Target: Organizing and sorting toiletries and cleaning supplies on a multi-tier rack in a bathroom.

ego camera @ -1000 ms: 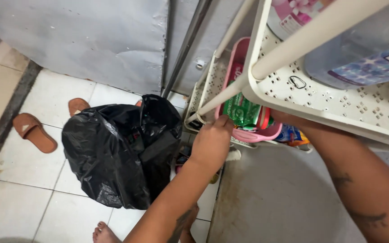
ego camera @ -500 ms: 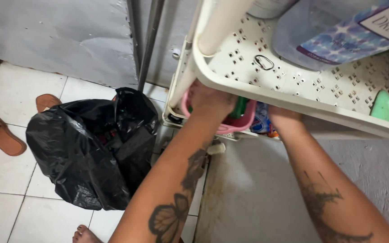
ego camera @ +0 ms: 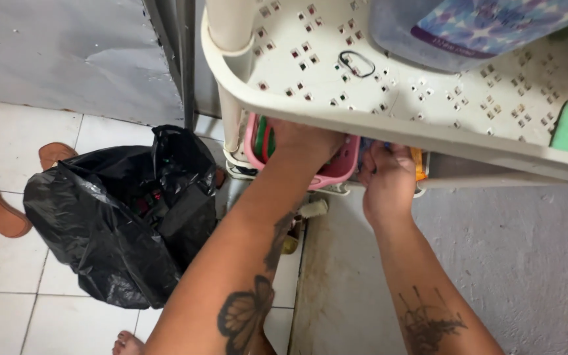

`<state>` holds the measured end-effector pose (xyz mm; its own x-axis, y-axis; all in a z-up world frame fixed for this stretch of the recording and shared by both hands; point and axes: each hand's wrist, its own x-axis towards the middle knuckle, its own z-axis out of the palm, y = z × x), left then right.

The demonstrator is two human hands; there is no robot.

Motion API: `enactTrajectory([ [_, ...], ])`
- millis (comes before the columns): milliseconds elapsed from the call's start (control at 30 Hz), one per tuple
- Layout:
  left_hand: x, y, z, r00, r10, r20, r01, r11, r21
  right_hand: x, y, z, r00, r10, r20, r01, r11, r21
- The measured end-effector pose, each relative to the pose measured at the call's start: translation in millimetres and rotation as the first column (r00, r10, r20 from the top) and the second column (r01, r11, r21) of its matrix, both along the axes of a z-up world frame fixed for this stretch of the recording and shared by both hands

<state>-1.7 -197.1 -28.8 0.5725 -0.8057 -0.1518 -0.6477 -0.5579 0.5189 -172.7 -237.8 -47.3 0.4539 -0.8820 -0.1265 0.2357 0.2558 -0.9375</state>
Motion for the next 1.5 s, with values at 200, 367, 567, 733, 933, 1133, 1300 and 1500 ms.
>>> enactTrajectory([
  [200, 7.1, -21.5, -87.8, 0.987, -0.095, 0.127, 0.106, 0.991, -0.084, -12.9, -5.9, 3.0, 0.848, -0.033, -0.529, -0.287, 0.811, -0.510],
  [367, 11.3, 5.5, -20.4, 0.952, -0.290, 0.097, 0.302, 0.942, -0.144, -2.4, -14.6, 3.2, 0.696, -0.237, -0.677, -0.493, 0.527, -0.692],
  [567, 6.7, -3.6, 7.8, 0.978, -0.111, 0.176, 0.103, 0.993, 0.050, -23.2, -81.0, -12.2, 0.225, -0.729, -0.647, -0.855, 0.170, -0.489],
  [733, 4.6, -13.4, -9.8, 0.993, -0.006, 0.114, 0.001, 0.999, 0.042, 50.5, -47.4, 48.4, 0.275, -0.704, -0.654, -0.867, 0.112, -0.486],
  [933, 4.1, -16.7, -22.9, 0.995, 0.091, 0.041, -0.090, 0.996, -0.023, 96.4, 4.6, 84.3, 0.277, -0.625, -0.730, -0.783, 0.294, -0.549],
  [1133, 3.5, -18.6, -26.7, 0.983, 0.182, -0.029, -0.184, 0.981, -0.061, 98.5, -16.4, 57.3, 0.151, -0.633, -0.759, -0.807, 0.365, -0.465],
  [1300, 2.1, -22.8, -25.9, 0.985, 0.170, -0.037, -0.170, 0.985, -0.016, 40.9, -121.9, 23.7, 0.258, -0.516, -0.817, -0.729, 0.451, -0.515],
  [1500, -4.9, -26.7, -21.6, 0.991, 0.130, -0.039, -0.129, 0.991, 0.019, -90.3, -244.1, 44.5, 0.529, -0.308, -0.791, -0.475, 0.665, -0.576],
])
